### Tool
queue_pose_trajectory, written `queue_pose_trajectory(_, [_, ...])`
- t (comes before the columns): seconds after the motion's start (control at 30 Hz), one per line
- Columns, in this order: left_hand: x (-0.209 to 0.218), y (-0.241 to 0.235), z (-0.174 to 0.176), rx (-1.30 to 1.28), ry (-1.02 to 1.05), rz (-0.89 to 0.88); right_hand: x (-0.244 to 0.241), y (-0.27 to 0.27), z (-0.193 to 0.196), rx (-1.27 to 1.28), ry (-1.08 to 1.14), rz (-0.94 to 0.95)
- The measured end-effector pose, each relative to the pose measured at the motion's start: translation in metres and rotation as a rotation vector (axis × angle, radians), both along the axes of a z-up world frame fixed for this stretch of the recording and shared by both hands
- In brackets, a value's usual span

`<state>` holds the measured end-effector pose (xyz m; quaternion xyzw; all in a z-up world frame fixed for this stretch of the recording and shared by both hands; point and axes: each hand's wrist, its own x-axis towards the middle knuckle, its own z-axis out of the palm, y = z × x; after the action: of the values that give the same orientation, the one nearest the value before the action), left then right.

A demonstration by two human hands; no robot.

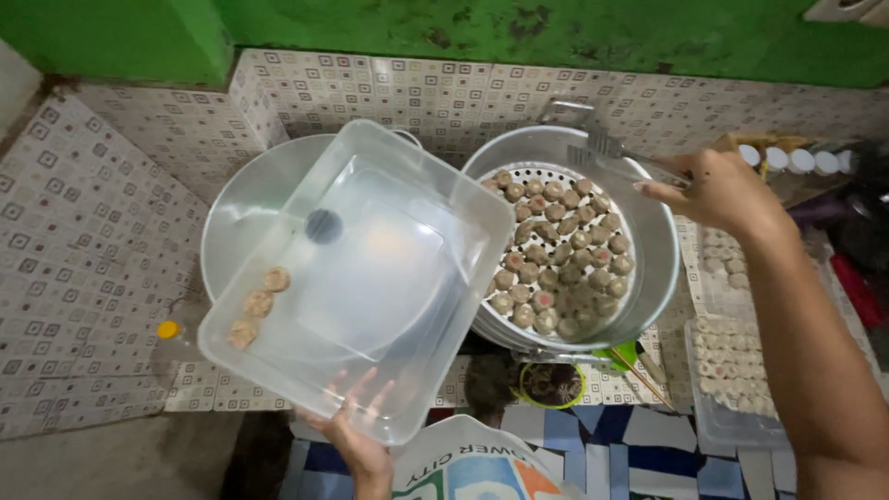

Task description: The person uses tongs to transfer small round food items from a metal steamer basket into a clear plastic container. The items are placed in rows inside the container.

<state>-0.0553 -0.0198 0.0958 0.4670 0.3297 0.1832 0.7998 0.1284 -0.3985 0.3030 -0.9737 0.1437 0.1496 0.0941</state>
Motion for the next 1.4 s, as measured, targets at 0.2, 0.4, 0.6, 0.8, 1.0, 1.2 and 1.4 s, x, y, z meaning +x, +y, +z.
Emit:
queue_pose_trajectory(0.2, [0.002,-0.003,0.024,-0.004,0.056,0.007,0.03,-0.032,-0.044,-0.031,0.064,-0.091])
queue_pose_trajectory(0.4, [0.005,-0.009,0.042,0.023,0.088,0.042,0.064,-0.02,-0.096,-0.027,0.196,-0.198])
queue_pose_trajectory(0.6, [0.005,-0.008,0.034,0.016,0.135,0.081,0.101,-0.039,-0.164,-0.139,0.212,-0.201])
queue_pose_trajectory(0.8, [0.017,-0.009,0.061,-0.129,0.252,0.121,0.083,-0.057,-0.156,-0.009,0.087,-0.26])
queue_pose_trajectory(1.0, [0.002,0.006,0.031,-0.161,0.214,-0.053,0.067,-0.079,-0.108,-0.092,-0.002,-0.204])
queue_pose_trajectory(1.2, [0.002,0.009,0.022,-0.134,0.115,-0.139,0.009,0.103,0.031,0.199,-0.065,-0.005])
queue_pose_trajectory(1.4, [-0.004,0.008,0.008,-0.117,-0.013,-0.21,-0.002,0.263,0.039,0.082,0.171,0.447])
